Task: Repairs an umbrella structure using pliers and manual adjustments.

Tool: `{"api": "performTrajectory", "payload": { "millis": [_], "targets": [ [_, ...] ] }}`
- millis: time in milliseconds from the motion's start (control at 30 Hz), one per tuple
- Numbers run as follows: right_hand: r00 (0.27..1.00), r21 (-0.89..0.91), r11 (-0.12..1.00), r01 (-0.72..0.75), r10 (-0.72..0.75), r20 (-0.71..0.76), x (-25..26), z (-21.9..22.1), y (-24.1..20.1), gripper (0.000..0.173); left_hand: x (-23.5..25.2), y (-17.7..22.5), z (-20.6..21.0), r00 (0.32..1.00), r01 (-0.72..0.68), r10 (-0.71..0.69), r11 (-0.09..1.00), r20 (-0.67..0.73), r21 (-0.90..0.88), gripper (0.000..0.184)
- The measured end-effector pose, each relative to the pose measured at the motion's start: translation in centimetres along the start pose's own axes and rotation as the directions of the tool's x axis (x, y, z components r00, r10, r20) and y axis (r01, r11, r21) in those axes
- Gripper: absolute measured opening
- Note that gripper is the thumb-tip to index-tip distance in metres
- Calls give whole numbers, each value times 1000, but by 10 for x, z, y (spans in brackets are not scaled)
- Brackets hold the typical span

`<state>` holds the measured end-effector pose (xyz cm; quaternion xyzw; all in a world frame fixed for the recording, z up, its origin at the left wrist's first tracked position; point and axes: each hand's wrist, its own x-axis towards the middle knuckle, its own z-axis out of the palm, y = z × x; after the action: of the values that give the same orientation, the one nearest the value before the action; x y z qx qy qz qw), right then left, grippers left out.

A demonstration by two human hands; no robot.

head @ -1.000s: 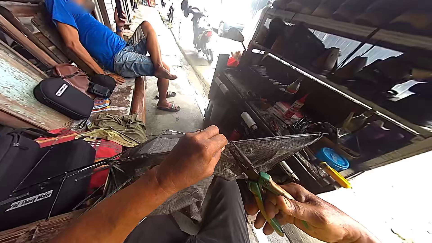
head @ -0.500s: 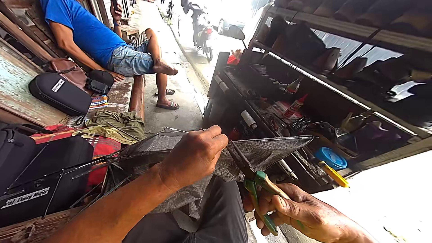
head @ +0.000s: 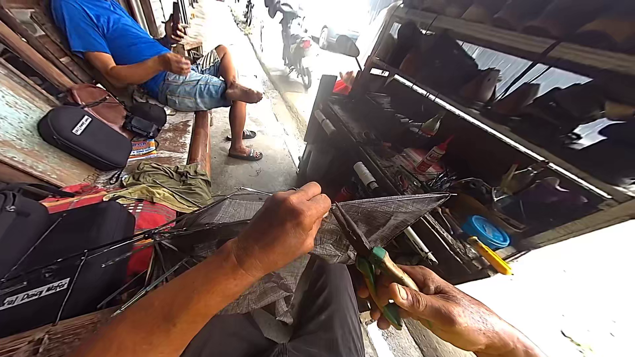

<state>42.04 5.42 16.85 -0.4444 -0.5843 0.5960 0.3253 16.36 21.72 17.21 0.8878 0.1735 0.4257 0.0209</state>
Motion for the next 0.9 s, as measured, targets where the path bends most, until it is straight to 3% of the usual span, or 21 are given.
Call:
{"api": "performTrajectory", "payload": {
  "millis": [100, 267, 467, 600, 900],
  "targets": [
    [1000, -12, 1000, 10, -10, -14, 0, 1, 1, 48, 2, 0, -1, 1000, 3, -3, 1000, -3, -4, 16],
    [993, 200, 980, 7, -31, 115, 3, -3, 6, 45, 2, 0, -2, 1000, 8, -9, 999, -23, -31, 16],
    [996, 110, 994, 13, -23, 88, 4, -5, 5, 40, -1, -1, 0, 1000, -8, 8, 1000, -16, -7, 15],
    [994, 159, 987, -19, 1, 109, 2, -6, 3, 43, -1, -1, 2, 1000, -5, 5, 1000, -10, -6, 15],
    [1000, -40, 999, 1, -1, 10, 3, 1, 3, 41, -4, 0, 4, 1000, -20, 19, 1000, 23, 24, 14]
  ]
}}
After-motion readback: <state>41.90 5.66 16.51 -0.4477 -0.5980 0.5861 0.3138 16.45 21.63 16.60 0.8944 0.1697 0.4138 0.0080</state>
